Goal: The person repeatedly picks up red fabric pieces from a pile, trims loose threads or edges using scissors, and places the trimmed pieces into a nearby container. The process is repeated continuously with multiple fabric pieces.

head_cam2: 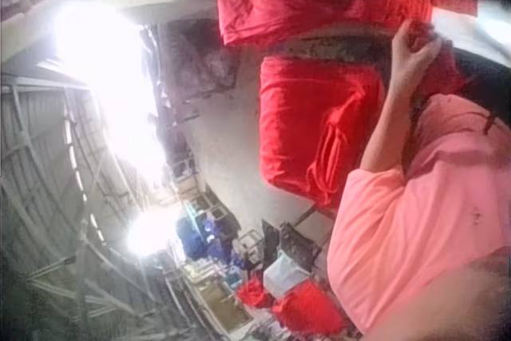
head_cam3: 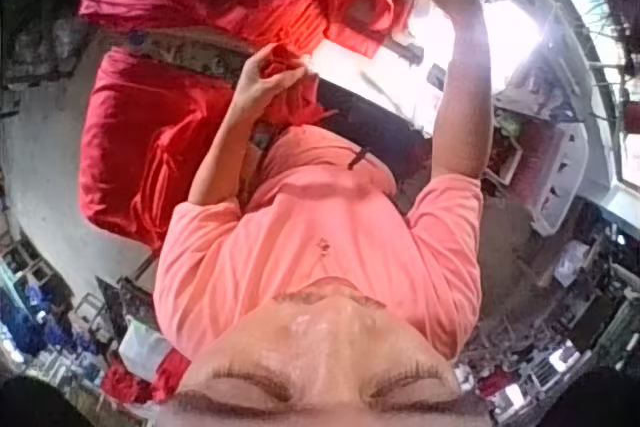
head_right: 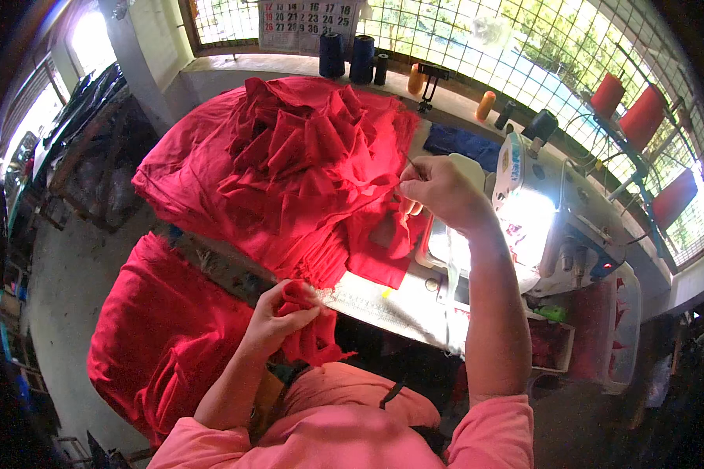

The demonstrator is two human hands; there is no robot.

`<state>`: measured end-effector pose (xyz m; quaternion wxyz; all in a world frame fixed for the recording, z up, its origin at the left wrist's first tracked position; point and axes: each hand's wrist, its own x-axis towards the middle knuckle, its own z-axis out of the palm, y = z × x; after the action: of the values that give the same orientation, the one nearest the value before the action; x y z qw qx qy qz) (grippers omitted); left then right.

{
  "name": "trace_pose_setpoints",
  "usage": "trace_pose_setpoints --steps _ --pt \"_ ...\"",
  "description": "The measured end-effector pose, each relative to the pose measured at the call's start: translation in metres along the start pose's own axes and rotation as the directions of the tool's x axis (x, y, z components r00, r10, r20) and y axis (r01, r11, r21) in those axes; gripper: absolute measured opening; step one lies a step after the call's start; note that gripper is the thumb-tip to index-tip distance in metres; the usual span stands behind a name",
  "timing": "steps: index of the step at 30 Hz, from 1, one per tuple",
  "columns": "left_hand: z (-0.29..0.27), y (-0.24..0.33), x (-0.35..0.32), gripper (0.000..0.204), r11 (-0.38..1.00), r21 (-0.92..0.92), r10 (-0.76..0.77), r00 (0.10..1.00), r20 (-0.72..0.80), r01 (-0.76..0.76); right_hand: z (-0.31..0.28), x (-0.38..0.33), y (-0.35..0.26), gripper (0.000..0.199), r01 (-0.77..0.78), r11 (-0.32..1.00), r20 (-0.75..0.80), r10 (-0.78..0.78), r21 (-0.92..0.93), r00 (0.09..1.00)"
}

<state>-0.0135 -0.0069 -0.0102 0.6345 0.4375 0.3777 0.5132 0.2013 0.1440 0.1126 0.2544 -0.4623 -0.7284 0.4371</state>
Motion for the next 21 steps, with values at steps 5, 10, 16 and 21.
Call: trace_pose_setpoints --steps 5,10,16,21 --pt "0.035 0.015 0.036 0.051 0.904 0.267 0.304 0.942 0.145 -0.333 0.017 -0.021 -0.038 0.013 0.014 0.978 -0.028 -0.009 0.206 1.0" --pt "0.055 0.019 0.061 0.045 0.911 0.409 -0.031 0.986 0.163 -0.039 0.03 -0.021 -0.042 0.013 0.089 0.949 -0.048 -0.078 0.302 0.996" --pt "0.033 0.013 0.021 0.032 0.957 -0.191 -0.198 0.973 0.121 0.218 0.031 -0.01 -0.011 0.01 0.103 0.951 -0.167 -0.055 0.293 0.984" --pt "0.0 -0.015 0.001 0.038 0.888 -0.372 -0.252 0.963 0.096 0.269 0.054 -0.041 0.039 0.013 -0.01 0.994 -0.107 0.022 0.109 0.994"
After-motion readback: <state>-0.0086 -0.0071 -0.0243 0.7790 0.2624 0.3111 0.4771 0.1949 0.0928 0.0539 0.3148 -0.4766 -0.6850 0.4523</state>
